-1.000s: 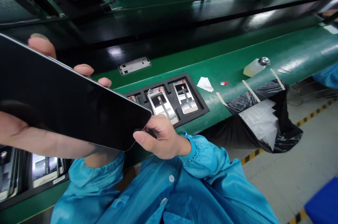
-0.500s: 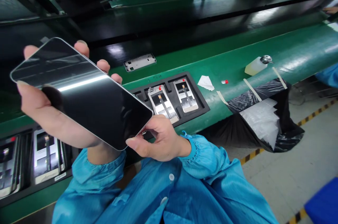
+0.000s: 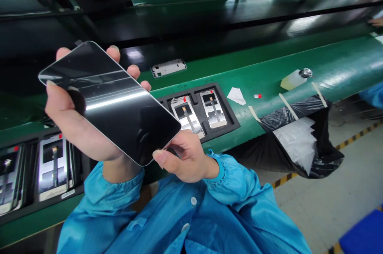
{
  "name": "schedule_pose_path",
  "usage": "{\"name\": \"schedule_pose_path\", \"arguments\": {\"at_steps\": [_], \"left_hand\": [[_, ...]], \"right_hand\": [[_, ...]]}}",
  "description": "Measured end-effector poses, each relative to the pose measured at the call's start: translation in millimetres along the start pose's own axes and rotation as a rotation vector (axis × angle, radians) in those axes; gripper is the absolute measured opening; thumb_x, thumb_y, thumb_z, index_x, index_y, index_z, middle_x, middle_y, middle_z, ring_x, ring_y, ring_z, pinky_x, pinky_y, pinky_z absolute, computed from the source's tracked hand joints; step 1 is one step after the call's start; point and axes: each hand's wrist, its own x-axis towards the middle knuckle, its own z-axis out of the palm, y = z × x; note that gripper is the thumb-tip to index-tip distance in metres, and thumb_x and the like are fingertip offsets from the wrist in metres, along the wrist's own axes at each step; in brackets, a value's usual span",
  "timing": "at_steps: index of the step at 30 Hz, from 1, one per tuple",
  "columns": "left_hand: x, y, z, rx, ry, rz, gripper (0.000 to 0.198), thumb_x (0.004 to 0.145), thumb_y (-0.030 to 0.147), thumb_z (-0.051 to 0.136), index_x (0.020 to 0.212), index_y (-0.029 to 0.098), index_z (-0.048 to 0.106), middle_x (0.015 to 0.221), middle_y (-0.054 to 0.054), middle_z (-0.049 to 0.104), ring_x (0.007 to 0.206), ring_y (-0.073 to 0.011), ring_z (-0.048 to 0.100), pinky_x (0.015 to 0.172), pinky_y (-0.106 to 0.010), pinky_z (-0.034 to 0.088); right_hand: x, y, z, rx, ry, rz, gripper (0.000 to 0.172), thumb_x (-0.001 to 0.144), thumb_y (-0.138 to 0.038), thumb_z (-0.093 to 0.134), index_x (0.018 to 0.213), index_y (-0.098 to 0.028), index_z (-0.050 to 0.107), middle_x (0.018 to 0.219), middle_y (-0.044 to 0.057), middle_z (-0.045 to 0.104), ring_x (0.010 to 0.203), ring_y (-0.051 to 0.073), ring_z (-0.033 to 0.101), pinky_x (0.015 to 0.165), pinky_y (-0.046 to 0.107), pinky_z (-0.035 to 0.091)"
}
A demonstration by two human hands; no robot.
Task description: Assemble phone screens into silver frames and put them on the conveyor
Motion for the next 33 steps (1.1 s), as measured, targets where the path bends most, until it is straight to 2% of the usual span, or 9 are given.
{"name": "schedule_pose_path", "arguments": {"at_steps": [5, 7, 9, 11, 13, 16, 22, 26, 33], "left_hand": [[5.2, 1.5, -2.3, -0.034, -0.035, 0.016, 0.063, 0.122, 0.052, 0.027, 0.184, 0.053, 0.014, 0.151, 0.003, 0.078, 0.131, -0.0273, 0.079, 0.093, -0.036, 0.069], [9.8, 3.1, -4.5, -0.069, -0.055, 0.043, 0.057, 0.124, 0.050, 0.023, 0.180, 0.048, 0.027, 0.137, 0.001, 0.082, 0.112, -0.0242, 0.082, 0.087, -0.034, 0.070], [12.8, 4.3, -6.2, -0.086, -0.088, 0.067, 0.052, 0.124, 0.051, 0.021, 0.165, 0.039, 0.051, 0.124, -0.001, 0.083, 0.100, -0.0223, 0.082, 0.083, -0.033, 0.070], [13.2, 3.6, -7.4, -0.087, -0.141, 0.089, 0.051, 0.124, 0.053, 0.023, 0.137, 0.032, 0.067, 0.117, -0.002, 0.085, 0.095, -0.0217, 0.083, 0.081, -0.032, 0.071], [11.5, 0.8, -8.6, -0.115, -0.205, 0.101, 0.052, 0.123, 0.058, 0.028, 0.120, 0.029, 0.071, 0.112, -0.003, 0.086, 0.091, -0.0213, 0.084, 0.078, -0.032, 0.071], [8.3, -4.7, -11.3, -0.190, -0.284, 0.066, 0.054, 0.120, 0.066, 0.037, 0.118, 0.026, 0.074, 0.108, -0.006, 0.086, 0.083, -0.0217, 0.084, 0.074, -0.034, 0.071], [-1.9, -6.5, -19.1, -0.127, -0.410, 0.085, 0.058, 0.110, 0.077, 0.057, 0.118, 0.024, 0.078, 0.110, -0.010, 0.088, 0.082, -0.0257, 0.087, 0.081, -0.044, 0.074], [-15.2, -2.9, -18.6, -0.114, -0.360, 0.071, 0.055, 0.109, 0.077, 0.060, 0.117, 0.026, 0.080, 0.108, -0.009, 0.089, 0.090, -0.0294, 0.089, 0.085, -0.047, 0.075], [-20.8, -1.2, -24.6, -0.102, -0.480, 0.105, 0.059, 0.102, 0.080, 0.068, 0.119, 0.026, 0.083, 0.112, -0.010, 0.090, 0.104, -0.0342, 0.089, 0.088, -0.049, 0.076]], "right_hand": [[2.0, 2.2, -2.4, -0.049, 0.050, 0.005, 0.029, 0.106, -0.043, 0.077, 0.087, -0.023, 0.070, 0.058, -0.006, 0.055, 0.051, 0.013, 0.052, 0.052, 0.028, 0.048], [2.1, 5.7, -7.8, -0.113, 0.079, 0.045, 0.033, 0.103, -0.050, 0.081, 0.087, -0.022, 0.073, 0.057, -0.006, 0.056, 0.051, 0.014, 0.054, 0.052, 0.029, 0.049], [0.5, 9.9, -16.4, -0.178, 0.063, 0.095, 0.040, 0.100, -0.056, 0.082, 0.083, -0.021, 0.073, 0.055, -0.004, 0.058, 0.049, 0.015, 0.054, 0.050, 0.029, 0.049], [-2.8, 13.4, -27.9, -0.245, 0.013, 0.125, 0.048, 0.103, -0.059, 0.077, 0.075, -0.020, 0.071, 0.054, -0.001, 0.062, 0.047, 0.015, 0.056, 0.048, 0.029, 0.048], [-6.9, 15.2, -40.7, -0.332, -0.017, 0.095, 0.058, 0.109, -0.061, 0.067, 0.068, -0.020, 0.069, 0.053, 0.001, 0.065, 0.045, 0.016, 0.057, 0.047, 0.029, 0.046], [-11.0, 13.8, -56.9, -0.463, -0.003, 0.008, 0.070, 0.116, -0.062, 0.053, 0.060, -0.021, 0.064, 0.050, 0.003, 0.062, 0.044, 0.017, 0.058, 0.048, 0.031, 0.045], [-10.3, 3.3, -61.5, -0.657, -0.126, -0.195, 0.070, 0.122, -0.057, 0.044, 0.062, -0.024, 0.057, 0.054, 0.002, 0.062, 0.047, 0.017, 0.057, 0.049, 0.031, 0.038], [-8.5, 0.2, -56.0, -0.737, -0.155, -0.356, 0.062, 0.124, -0.048, 0.041, 0.068, -0.025, 0.052, 0.054, 0.000, 0.054, 0.048, 0.017, 0.051, 0.048, 0.033, 0.032], [-13.0, -1.8, -53.7, -0.716, -0.154, -0.452, 0.053, 0.122, -0.039, 0.044, 0.071, -0.026, 0.052, 0.055, -0.002, 0.050, 0.048, 0.017, 0.047, 0.048, 0.033, 0.032]]}}
